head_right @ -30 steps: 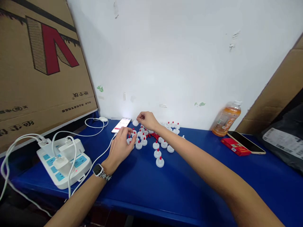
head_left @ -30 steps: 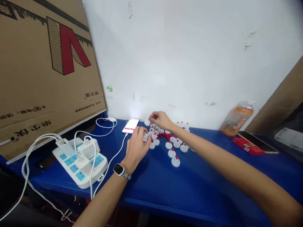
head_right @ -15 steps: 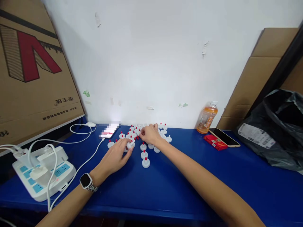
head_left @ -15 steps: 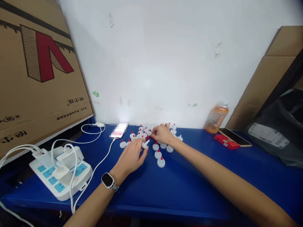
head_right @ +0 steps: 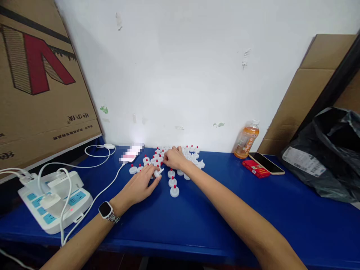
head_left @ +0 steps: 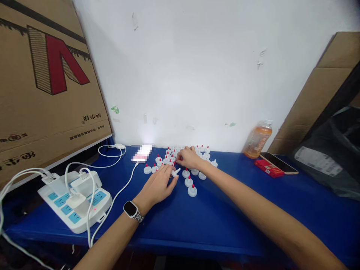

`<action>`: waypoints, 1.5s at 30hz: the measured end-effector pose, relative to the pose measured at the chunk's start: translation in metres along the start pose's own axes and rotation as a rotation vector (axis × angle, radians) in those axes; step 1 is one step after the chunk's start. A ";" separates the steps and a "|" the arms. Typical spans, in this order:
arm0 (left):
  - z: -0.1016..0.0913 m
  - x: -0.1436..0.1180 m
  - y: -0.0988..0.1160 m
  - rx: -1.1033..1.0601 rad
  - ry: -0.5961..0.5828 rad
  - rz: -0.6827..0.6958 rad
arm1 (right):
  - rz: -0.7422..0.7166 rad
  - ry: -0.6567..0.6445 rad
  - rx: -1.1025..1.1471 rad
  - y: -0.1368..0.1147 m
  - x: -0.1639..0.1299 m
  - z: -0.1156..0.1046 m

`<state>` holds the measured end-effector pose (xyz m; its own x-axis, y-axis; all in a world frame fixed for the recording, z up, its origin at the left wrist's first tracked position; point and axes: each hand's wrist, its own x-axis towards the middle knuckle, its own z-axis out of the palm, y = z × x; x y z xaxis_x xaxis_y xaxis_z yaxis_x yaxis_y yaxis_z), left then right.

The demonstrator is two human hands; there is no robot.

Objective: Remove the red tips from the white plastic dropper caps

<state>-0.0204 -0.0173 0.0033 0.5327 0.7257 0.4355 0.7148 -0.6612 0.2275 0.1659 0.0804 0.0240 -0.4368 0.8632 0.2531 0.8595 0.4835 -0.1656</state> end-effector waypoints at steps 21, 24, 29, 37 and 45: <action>0.006 0.001 0.003 -0.099 0.027 0.080 | 0.094 0.253 1.261 -0.022 -0.079 0.002; 0.007 0.000 0.003 -0.070 0.031 0.096 | 0.099 0.247 1.297 -0.024 -0.080 0.004; 0.007 0.000 0.005 -0.051 0.047 0.125 | 0.133 0.345 1.326 -0.034 -0.079 0.011; 0.008 0.000 0.006 -0.129 0.081 0.117 | 0.105 0.390 1.262 -0.047 -0.077 0.011; 0.001 0.004 0.001 -0.175 0.124 0.073 | 0.022 0.386 1.060 -0.045 -0.082 -0.008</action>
<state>-0.0172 -0.0147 0.0039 0.5127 0.6527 0.5578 0.5813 -0.7420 0.3340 0.1651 -0.0130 0.0180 -0.1555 0.8594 0.4871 0.1270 0.5064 -0.8529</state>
